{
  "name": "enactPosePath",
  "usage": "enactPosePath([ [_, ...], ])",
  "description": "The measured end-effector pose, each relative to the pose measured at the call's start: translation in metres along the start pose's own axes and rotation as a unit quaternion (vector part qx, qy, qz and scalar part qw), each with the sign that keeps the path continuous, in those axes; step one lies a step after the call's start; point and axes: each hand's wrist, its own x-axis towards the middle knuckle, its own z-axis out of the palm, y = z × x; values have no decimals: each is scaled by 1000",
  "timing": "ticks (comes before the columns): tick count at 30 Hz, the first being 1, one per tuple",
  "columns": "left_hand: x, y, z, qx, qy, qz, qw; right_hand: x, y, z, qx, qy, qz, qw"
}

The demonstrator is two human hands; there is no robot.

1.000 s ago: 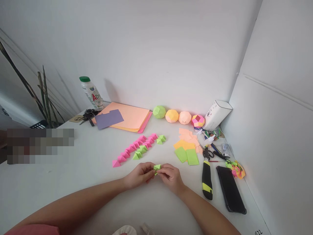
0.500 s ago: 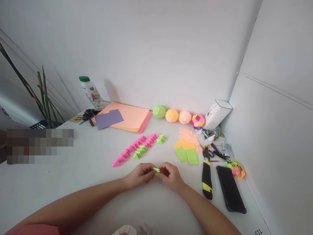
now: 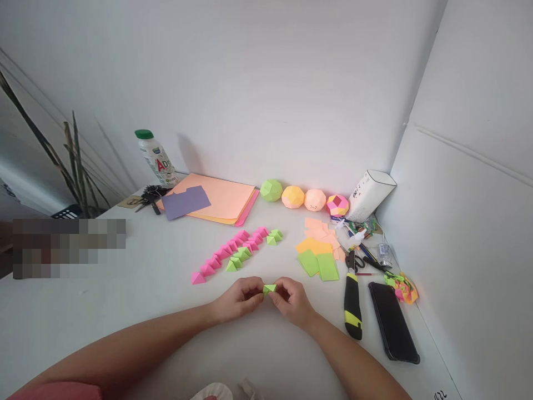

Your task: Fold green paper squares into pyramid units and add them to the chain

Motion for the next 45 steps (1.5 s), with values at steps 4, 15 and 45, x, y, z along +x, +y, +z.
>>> enactPosePath([
  [4, 0, -3, 2, 10, 0, 7, 1000, 0, -1, 0, 1, 2, -2, 1000],
  [15, 2, -10, 4, 43, 25, 8, 999, 1, -5, 3, -31, 0, -27, 999],
  [45, 2, -4, 5, 34, 24, 2, 999, -3, 3, 5, -81, -12, -89, 993],
])
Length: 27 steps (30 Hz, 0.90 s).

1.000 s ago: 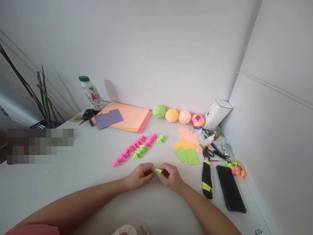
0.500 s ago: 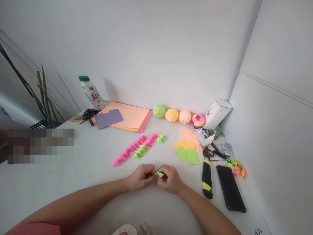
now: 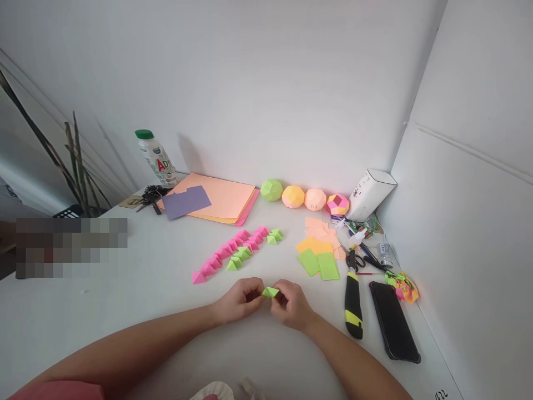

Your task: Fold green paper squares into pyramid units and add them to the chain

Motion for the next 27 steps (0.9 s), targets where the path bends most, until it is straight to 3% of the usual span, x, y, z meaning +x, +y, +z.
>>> enactPosePath([
  [12, -1, -3, 1, 22, 2, 1, 1000, 2, 0, 0, -41, -13, -15, 999],
  [27, -2, 2, -3, -101, -1, -26, 995, 2, -6, -3, 68, -5, 65, 996],
])
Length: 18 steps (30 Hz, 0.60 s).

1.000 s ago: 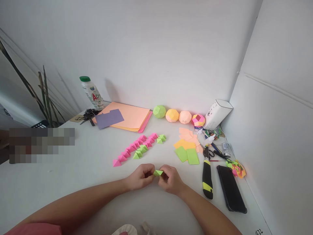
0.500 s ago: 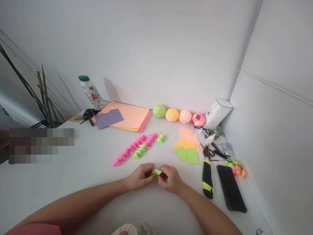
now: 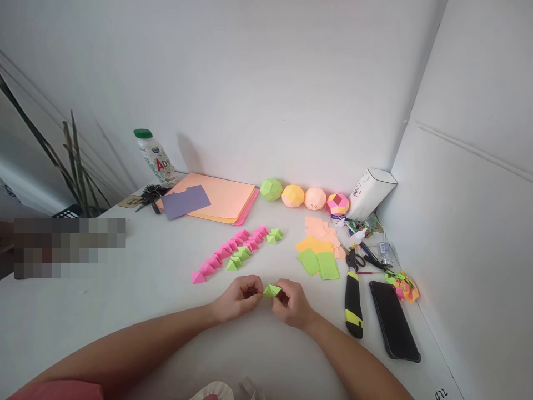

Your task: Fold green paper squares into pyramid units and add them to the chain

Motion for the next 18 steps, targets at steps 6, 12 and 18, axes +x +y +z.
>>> enactPosePath([
  [6, -1, -2, -3, -68, -8, 1, 998, 0, 0, -1, 32, 6, 29, 999],
  [12, 1, -6, 0, -87, -19, -4, 996, 2, -3, -1, 10, -5, 34, 999],
  [18, 3, -8, -1, -101, -17, -2, 995, -3, 10, 3, -2, 31, -12, 999],
])
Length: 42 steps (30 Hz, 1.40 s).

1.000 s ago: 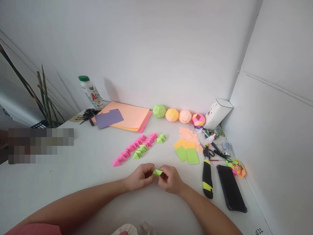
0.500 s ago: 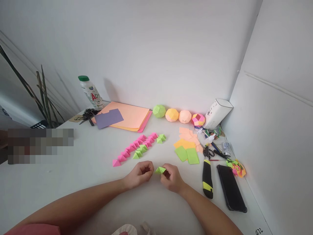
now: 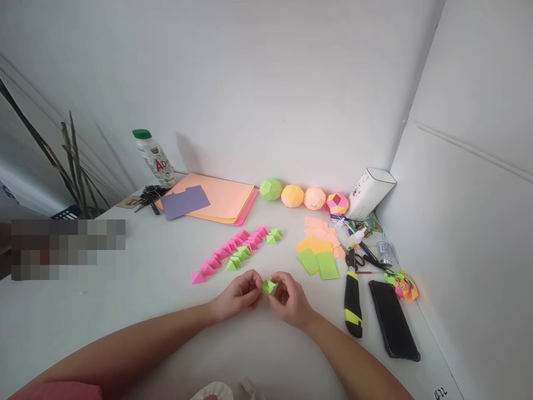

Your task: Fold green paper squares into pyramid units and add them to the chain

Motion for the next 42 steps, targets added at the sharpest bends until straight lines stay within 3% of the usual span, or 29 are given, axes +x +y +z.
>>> enactPosePath([
  [4, -1, 1, -1, 5, 0, -1, 1000, 0, 4, 0, -49, -3, -111, 993],
  [7, -1, 2, 0, 8, 2, -8, 1000, 2, 1, -2, -72, 6, -129, 989],
  [13, 0, 1, 0, 19, -1, -3, 1000, 3, -2, -5, -58, 23, -61, 996],
  [24, 3, -3, 0, 35, 62, -11, 997, 2, 2, -4, 61, 24, 73, 995],
  [37, 3, -4, 5, 34, 98, -2, 995, 9, -3, -6, 61, 50, 102, 992],
  [42, -3, -8, 10, 153, 104, 62, 981, 11, 1, -6, 71, 94, 103, 988],
])
